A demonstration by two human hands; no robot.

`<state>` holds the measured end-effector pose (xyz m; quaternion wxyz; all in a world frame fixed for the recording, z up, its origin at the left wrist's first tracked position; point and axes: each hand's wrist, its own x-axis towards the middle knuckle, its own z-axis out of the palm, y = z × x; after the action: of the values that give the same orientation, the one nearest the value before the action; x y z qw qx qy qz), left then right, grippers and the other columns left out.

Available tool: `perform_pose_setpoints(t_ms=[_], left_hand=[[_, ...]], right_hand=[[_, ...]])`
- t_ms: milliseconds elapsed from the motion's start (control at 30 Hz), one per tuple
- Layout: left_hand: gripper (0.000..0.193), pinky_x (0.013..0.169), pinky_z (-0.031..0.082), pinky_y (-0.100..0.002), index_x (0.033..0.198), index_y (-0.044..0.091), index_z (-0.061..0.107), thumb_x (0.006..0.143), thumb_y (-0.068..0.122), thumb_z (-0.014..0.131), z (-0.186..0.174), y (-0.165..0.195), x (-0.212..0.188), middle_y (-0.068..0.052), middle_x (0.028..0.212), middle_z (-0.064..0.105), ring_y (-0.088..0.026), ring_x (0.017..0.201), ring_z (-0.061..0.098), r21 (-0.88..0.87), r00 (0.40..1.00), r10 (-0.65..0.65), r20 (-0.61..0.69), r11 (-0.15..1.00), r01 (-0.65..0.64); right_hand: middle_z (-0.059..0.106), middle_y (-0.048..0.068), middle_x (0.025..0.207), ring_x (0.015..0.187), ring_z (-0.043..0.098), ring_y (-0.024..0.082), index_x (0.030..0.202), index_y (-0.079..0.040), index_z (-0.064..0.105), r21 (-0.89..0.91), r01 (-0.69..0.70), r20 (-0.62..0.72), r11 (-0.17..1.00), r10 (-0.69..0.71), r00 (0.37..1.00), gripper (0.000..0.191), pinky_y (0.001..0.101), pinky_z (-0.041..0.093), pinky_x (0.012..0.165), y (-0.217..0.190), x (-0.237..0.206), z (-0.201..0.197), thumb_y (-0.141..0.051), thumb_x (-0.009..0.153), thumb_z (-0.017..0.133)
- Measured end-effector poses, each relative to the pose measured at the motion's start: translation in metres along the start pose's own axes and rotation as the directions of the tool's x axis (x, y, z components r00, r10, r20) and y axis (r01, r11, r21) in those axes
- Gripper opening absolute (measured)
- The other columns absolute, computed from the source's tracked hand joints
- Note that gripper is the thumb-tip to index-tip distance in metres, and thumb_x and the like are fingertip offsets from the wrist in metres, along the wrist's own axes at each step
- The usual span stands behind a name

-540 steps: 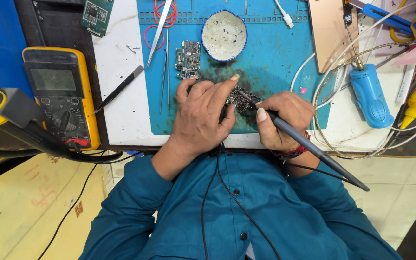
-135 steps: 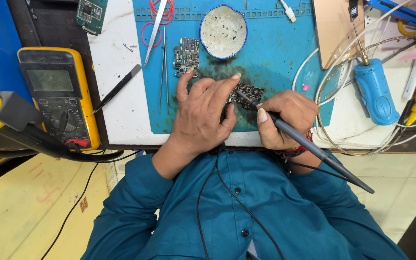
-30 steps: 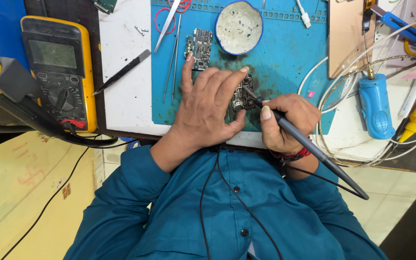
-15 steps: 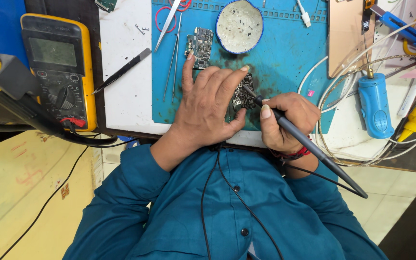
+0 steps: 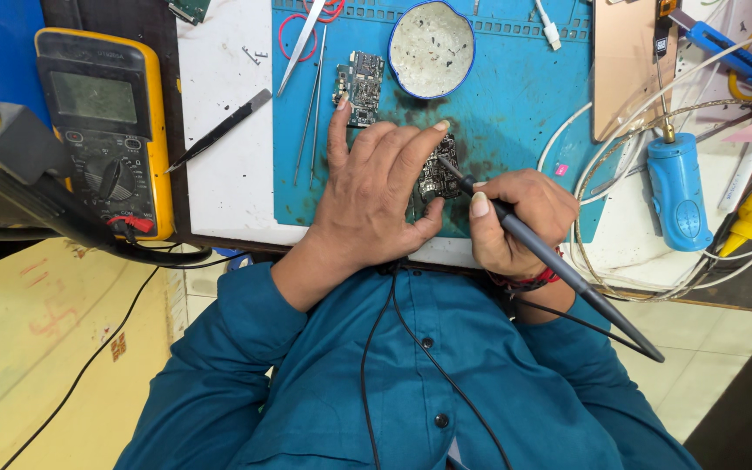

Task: The person solders components on a small circuit board at an electronics workbench, holding the board steady with one hand while applying a soldering iron to its contacts. They reposition the board, use a metal file-like tool to hold or adjust it, and continue soldering different points on the board.

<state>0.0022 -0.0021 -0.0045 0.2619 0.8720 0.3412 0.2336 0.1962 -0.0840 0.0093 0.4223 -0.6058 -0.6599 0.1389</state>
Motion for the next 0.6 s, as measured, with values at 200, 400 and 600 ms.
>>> perform_pose_setpoints(t_ms=[200,400,600], left_hand=[[0.077,0.128,0.009,-0.061,0.151,0.009,0.048,0.086,0.038,0.078,-0.0011,0.0002,0.0001,-0.009,0.126,0.058,-0.028,0.124,0.053,0.0,1.0,-0.003,0.002,1.0,0.003],[0.077,0.128,0.009,-0.062,0.151,0.008,0.048,0.086,0.038,0.078,-0.0008,0.0007,0.0001,-0.009,0.127,0.058,-0.029,0.124,0.053,-0.001,1.0,-0.001,-0.001,1.0,0.001],[0.077,0.128,0.009,-0.062,0.151,0.008,0.048,0.086,0.039,0.077,-0.0012,0.0003,0.0003,-0.009,0.126,0.058,-0.029,0.124,0.053,-0.005,1.0,-0.004,0.004,1.0,0.004]], right_hand=[[0.07,0.013,0.085,0.068,0.067,0.026,0.094,-0.002,0.061,0.008,0.012,0.033,1.0,-0.012,0.999,0.011,0.033,0.052,0.062,-0.0016,-0.0002,-0.0017,-0.009,0.099,0.069],[0.07,0.013,0.083,0.068,0.066,0.027,0.092,-0.002,0.062,-0.013,0.009,-0.009,1.0,-0.009,1.0,0.01,0.0337,0.051,0.06,0.0001,-0.0018,0.0,-0.008,0.096,0.068],[0.07,0.013,0.082,0.067,0.066,0.026,0.092,-0.002,0.062,-0.021,0.004,-0.013,1.0,-0.005,1.0,0.01,0.0337,0.051,0.059,-0.0007,-0.001,0.0002,-0.008,0.097,0.068]])
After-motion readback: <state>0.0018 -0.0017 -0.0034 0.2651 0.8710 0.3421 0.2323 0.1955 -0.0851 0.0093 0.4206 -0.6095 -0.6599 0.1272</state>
